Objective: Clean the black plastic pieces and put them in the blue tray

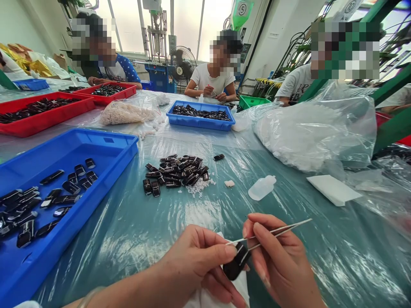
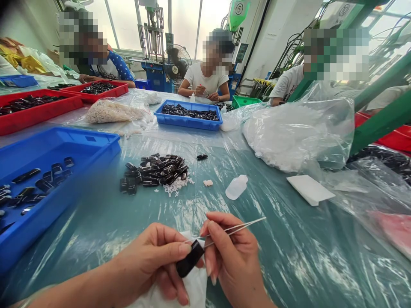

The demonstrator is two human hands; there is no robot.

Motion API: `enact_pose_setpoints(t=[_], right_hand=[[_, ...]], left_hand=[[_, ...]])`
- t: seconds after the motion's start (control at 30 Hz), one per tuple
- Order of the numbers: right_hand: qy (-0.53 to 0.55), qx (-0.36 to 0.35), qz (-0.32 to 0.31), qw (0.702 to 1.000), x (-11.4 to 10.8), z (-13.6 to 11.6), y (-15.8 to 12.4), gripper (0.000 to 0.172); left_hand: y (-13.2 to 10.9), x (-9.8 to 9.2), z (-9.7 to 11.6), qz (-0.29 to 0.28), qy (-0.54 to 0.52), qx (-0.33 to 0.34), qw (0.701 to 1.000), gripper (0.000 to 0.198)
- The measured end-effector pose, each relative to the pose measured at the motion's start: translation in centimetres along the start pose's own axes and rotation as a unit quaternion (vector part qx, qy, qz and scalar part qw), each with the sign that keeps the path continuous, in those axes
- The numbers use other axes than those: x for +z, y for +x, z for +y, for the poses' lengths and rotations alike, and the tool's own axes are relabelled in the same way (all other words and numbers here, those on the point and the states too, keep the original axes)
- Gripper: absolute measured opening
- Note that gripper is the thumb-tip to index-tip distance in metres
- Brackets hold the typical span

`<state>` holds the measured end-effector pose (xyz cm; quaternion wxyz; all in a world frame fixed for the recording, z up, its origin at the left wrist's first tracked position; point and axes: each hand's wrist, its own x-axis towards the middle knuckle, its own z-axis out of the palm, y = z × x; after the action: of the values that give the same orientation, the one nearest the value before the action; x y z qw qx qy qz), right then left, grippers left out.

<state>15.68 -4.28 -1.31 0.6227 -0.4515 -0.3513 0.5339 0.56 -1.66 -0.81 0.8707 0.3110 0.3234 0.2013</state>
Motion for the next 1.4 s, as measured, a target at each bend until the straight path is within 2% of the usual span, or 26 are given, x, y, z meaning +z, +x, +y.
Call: enact_pose_setpoints(t=[0.5,0.87,1.07,1.4], right_hand=[[0.011,-0.007,0.025,1.000,0.4,-0.3,-0.1,0.012],[0.000,0.002,-0.004,1.000,0.0,-0.9,0.0,0.015],[-0.006,0.032,0.036,0.999,1.2,-1.5,-0.4,0.019],[0.020,0.035,0.039,0.998,0.2,-0.2,-0.3,0.017]], left_hand=[[-0.1,0.1,-0.2,-0.005,-0.015,0.004,1.000,0.031],[-0.2,0.0,0.1,-0.022,-0.006,-0.007,1.000,0.025],[-0.2,0.0,-0.2,-0.028,0.004,-0.007,1.000,0.026],[-0.1,0.2,-0.1,-0.007,-0.009,-0.010,1.000,0.029]])
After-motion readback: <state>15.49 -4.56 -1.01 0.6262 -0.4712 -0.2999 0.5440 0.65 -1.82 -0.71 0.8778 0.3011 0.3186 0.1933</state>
